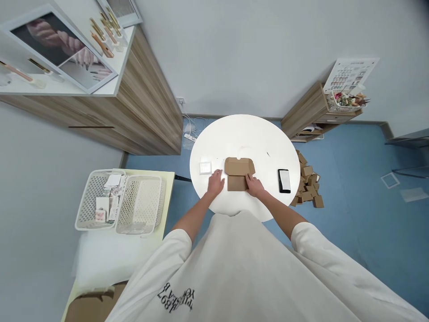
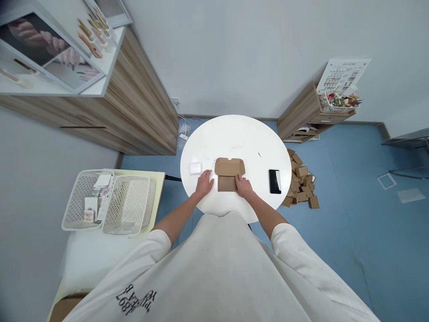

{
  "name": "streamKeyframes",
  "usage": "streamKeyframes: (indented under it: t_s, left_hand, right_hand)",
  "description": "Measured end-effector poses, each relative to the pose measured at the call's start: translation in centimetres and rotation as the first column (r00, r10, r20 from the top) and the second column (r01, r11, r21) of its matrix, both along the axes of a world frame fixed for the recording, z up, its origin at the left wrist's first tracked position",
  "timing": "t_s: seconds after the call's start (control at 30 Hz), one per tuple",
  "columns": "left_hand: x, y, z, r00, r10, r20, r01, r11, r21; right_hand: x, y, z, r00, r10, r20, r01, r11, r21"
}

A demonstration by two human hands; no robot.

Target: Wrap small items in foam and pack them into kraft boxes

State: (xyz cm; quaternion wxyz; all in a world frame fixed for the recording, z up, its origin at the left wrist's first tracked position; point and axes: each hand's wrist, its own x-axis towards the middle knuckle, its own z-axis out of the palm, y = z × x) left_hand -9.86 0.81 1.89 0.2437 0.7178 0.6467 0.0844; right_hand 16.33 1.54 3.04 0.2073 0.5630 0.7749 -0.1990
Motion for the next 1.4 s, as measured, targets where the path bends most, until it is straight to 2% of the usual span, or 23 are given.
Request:
streamKeyframes:
  t_s: [0.07,0.13,0.2,0.27,0.33,0.4,0.57,0.7,0.83,0.93,1.03,1.13,1.23,1.27,1.33,1.4]
  left_hand:
    - [-2.3,1.2,-0.2,0.971,0.238,0.016,-0.238,0.971,-0.002]
    - [-4.5,2.6,-0.6,0.878,0.479,-0.009,-0.478,0.877,-0.041]
    - [-6.3,3.9,-1.3,0.777,0.629,-0.032,-0.627,0.768,-0.127]
    - [-7.5,5.0,-1.9,0.714,0.7,-0.021,-0.68,0.685,-0.261]
    - [-8.0,5.8,-2.4,0.678,0.735,-0.008,-0.692,0.635,-0.343]
    - [-8.1,6.3,-2.8,0.669,0.743,-0.022,-0.698,0.618,-0.362]
    - [-7.9,6.7,-3.4,0.685,0.726,-0.055,-0.688,0.62,-0.377]
    - [-8.5,6.7,-3.9,0.717,0.696,-0.02,-0.63,0.636,-0.446]
    - [-9.0,5.7,-4.2,0.745,0.666,0.032,-0.607,0.697,-0.382]
    - [-8.8,4.5,-4.0,0.739,0.652,0.168,-0.576,0.742,-0.343]
    - [-7.8,3.8,-3.2,0.727,0.592,0.347,-0.511,0.805,-0.303]
    - [-5.8,3.7,-1.9,0.754,0.436,0.492,-0.357,0.9,-0.252]
    - [-3.2,4.1,-0.7,0.777,0.186,0.601,-0.05,0.971,-0.236]
    - [-2.2,4.2,-0.5,0.785,0.095,0.613,0.072,0.968,-0.242]
    - [-0.4,4.5,-0.2,0.824,-0.033,0.565,0.232,0.93,-0.285]
    - [1.4,4.8,-0.1,0.898,-0.14,0.417,0.291,0.899,-0.326]
  right_hand:
    - [-0.1,0.1,0.0,1.0,0.004,0.016,-0.004,1.0,0.004]
    - [-0.2,0.1,0.1,1.0,0.001,0.022,-0.001,1.0,0.004]
    - [-0.3,0.1,0.1,1.0,-0.005,0.022,0.005,1.0,0.003]
    - [-0.4,0.0,0.1,1.0,-0.009,0.022,0.009,1.0,0.005]
    - [-0.5,0.0,0.1,0.999,-0.011,0.034,0.011,1.0,0.005]
    - [-0.7,0.0,0.1,0.999,-0.013,0.048,0.013,1.0,-0.002]
    - [-0.8,0.0,0.1,0.999,-0.027,0.048,0.027,1.0,-0.015]
    - [-0.7,-0.1,-0.1,0.999,-0.042,0.027,0.042,0.999,-0.008]
    - [-0.6,-0.2,-0.3,0.999,-0.029,0.034,0.029,1.0,0.004]
    - [-0.6,-0.2,-0.3,0.999,-0.021,0.033,0.021,1.0,0.014]
    - [-0.5,-0.3,-0.3,0.999,-0.036,0.011,0.036,0.999,0.015]
    - [-0.3,-0.3,-0.3,0.998,-0.063,-0.028,0.063,0.998,0.012]
    - [0.1,-0.4,-0.4,0.992,-0.089,-0.093,0.09,0.996,0.007]
    - [0.2,-0.4,-0.5,0.988,-0.1,-0.12,0.101,0.995,0.005]
    - [0.5,-0.4,-0.6,0.98,-0.119,-0.162,0.121,0.993,-0.001]
    - [0.7,-0.5,-0.8,0.974,-0.134,-0.185,0.135,0.991,-0.005]
